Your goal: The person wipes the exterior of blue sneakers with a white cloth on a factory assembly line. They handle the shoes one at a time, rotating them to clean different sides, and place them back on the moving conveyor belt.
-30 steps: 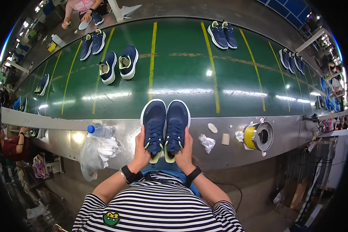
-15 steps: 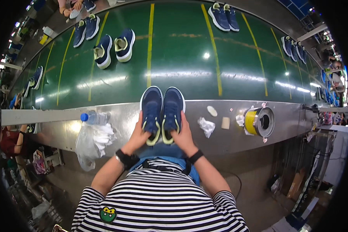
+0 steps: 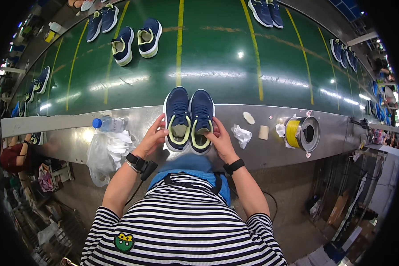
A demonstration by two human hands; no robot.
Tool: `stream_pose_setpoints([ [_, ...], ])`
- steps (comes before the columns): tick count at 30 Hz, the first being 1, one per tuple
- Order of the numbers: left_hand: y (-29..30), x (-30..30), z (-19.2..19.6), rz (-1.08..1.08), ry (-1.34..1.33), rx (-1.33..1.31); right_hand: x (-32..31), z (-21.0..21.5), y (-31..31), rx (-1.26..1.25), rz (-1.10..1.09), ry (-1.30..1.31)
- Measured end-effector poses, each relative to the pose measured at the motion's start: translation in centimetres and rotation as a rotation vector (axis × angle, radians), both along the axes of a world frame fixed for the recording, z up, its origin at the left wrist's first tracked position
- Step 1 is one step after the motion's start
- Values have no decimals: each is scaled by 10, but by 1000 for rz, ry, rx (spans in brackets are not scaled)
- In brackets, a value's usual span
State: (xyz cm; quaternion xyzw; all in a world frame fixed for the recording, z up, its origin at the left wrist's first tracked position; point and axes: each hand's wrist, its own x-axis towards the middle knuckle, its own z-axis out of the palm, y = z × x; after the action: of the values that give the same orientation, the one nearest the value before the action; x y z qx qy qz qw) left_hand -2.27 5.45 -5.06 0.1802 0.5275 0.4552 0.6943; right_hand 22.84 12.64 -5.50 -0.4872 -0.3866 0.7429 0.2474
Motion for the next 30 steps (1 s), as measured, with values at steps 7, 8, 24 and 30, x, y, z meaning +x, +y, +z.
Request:
stream_pose_setpoints([
  [7,7,-4,3,11,-54,-25,3,12,10,-197,-66,95],
  [8,8,-3,7,12,-61,-37,4,11,10,-212,-72,105],
  [24,-6,-7,-6,57,-110,-120,5,-11,-19,-319,-350,323],
  [30,-16,-6,-16,66,-143,-172,12,-38,-29,-339,-329,420],
])
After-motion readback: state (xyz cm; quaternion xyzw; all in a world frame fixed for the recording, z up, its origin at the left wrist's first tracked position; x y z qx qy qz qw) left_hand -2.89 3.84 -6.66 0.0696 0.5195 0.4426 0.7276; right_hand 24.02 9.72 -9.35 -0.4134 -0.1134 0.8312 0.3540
